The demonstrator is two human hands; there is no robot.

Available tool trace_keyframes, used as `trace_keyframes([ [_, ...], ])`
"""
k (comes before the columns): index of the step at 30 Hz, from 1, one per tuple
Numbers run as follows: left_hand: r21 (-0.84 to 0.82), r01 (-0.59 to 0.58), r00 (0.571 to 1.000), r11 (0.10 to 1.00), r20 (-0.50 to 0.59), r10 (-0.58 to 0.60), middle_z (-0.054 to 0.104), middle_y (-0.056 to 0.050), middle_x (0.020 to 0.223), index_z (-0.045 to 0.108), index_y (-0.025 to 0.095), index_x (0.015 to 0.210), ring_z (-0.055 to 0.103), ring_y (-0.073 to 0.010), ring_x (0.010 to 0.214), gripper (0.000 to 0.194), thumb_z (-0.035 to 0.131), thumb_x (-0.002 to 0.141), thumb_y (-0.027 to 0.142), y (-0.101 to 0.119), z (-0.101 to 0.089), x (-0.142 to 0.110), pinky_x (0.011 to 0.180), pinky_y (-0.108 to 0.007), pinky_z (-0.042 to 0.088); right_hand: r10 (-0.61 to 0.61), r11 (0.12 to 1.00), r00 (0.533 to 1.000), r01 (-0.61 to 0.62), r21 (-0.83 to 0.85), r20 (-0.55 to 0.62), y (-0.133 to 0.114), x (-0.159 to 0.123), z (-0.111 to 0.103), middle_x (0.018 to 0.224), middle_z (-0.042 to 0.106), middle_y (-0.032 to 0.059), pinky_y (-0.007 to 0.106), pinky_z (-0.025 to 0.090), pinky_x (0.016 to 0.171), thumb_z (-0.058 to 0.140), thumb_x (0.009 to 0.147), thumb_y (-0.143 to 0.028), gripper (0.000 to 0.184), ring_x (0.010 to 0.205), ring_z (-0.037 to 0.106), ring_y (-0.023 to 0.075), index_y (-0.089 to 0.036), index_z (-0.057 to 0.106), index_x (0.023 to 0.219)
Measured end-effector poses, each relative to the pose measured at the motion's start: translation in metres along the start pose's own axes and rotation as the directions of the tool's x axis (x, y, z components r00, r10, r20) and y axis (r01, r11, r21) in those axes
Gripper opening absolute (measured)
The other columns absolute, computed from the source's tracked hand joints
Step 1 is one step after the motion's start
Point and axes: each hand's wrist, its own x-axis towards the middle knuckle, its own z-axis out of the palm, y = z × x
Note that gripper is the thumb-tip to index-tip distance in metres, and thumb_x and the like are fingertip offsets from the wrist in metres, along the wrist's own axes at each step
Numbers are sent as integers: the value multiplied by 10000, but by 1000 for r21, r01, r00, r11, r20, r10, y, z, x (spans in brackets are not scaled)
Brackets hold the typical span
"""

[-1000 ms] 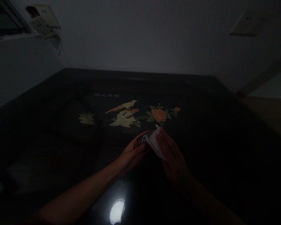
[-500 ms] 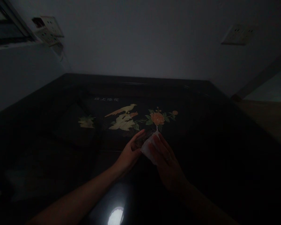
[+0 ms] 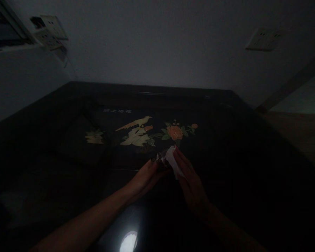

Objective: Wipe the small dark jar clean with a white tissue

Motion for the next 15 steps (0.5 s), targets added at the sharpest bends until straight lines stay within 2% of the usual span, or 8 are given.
trace_keyframes([
  [4,-10,12,1000,1000,24,-12,635,-125,1257,678,167,1107,479,-312,1283,507,764,718,481,2,6,-1,1120,-466,307,168,976,981,-151,154,-101,3,-1,1,1496,437,43,376,417,1097,393,986,-258,500,1348,448,193,-317,296,1473],
  [7,-16,9,999,1000,41,-8,629,-124,1270,682,166,1105,451,-312,1311,517,784,700,471,4,9,-1,1147,-463,269,259,945,961,-232,230,-96,3,1,0,1448,502,40,389,407,1103,420,981,-308,439,1326,478,202,-305,404,1420],
  [10,-33,20,999,999,42,-19,632,-115,1268,680,170,1118,447,-311,1319,518,786,703,460,5,10,-1,1157,-462,258,319,919,941,-277,279,-115,3,6,-4,1423,534,29,422,378,1121,439,971,-347,400,1333,471,226,-297,496,1364],
  [15,-36,-4,1000,999,-9,4,642,-141,1247,681,124,1094,460,-317,1309,515,789,706,445,5,8,2,1162,-453,255,362,884,928,-310,350,-93,2,12,-9,1276,656,42,448,457,1054,425,967,-410,381,1222,580,274,-270,616,1266],
])
